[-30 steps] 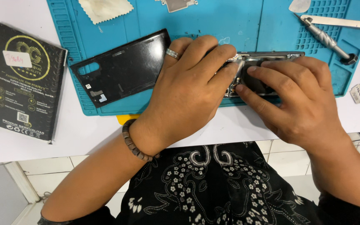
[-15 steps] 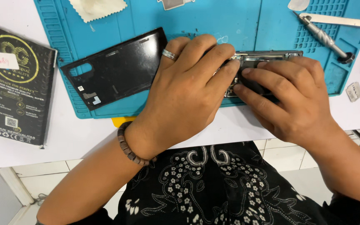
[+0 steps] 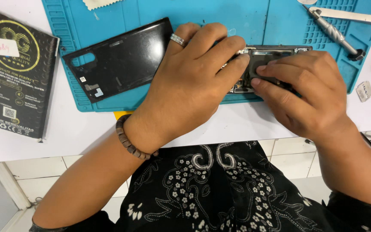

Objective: The person disassembles a smartphone on a blue work mat, removing the back cover and various internal components. They use a screwdriver to loosen screws and a plastic pry tool to separate parts. The person then reassembles the device by placing the battery and other components back into the chassis.

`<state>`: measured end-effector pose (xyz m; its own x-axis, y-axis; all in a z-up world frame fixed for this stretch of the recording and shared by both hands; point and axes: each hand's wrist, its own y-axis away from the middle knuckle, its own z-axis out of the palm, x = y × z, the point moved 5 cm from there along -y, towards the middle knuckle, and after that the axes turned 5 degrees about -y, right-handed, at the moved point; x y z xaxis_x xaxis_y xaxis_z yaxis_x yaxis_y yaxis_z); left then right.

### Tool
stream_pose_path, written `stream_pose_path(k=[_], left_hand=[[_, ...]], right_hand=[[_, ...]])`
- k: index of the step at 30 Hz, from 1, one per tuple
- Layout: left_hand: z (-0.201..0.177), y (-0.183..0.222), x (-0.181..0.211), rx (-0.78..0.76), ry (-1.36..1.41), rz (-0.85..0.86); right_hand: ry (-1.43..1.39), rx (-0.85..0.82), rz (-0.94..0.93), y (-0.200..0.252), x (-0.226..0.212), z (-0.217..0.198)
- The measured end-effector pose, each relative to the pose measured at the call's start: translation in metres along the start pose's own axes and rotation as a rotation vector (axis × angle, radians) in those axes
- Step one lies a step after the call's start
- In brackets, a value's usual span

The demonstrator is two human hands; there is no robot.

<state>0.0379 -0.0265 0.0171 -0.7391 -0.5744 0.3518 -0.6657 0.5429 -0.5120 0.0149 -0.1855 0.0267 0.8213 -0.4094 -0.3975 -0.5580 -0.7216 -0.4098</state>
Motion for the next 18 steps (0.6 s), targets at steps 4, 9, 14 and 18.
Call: stream_pose_path(k=[4,9,14,18], left_hand=[[0.0017,0.0024,-0.0007,0.006,0.038,-0.022],[0.0007,0.0039,-0.0021,0.011,0.059,-0.017],[0.0004,0.0044,-0.0037,0.001,0.084,-0.029],[-0.0003,0.0048,-0.0044,0.007,0.109,-0.037]], right_hand=[[0.100,-0.005,-0.087,-0.0002,-0.0041,0.0025],[0.125,-0.015,-0.113,-0.0008,-0.0063,0.0030],[0.143,-0.034,-0.105,0.0001,-0.0053,0.0046],[0.121,-0.049,-0.081,-0.0019,-0.0059,0.0045]])
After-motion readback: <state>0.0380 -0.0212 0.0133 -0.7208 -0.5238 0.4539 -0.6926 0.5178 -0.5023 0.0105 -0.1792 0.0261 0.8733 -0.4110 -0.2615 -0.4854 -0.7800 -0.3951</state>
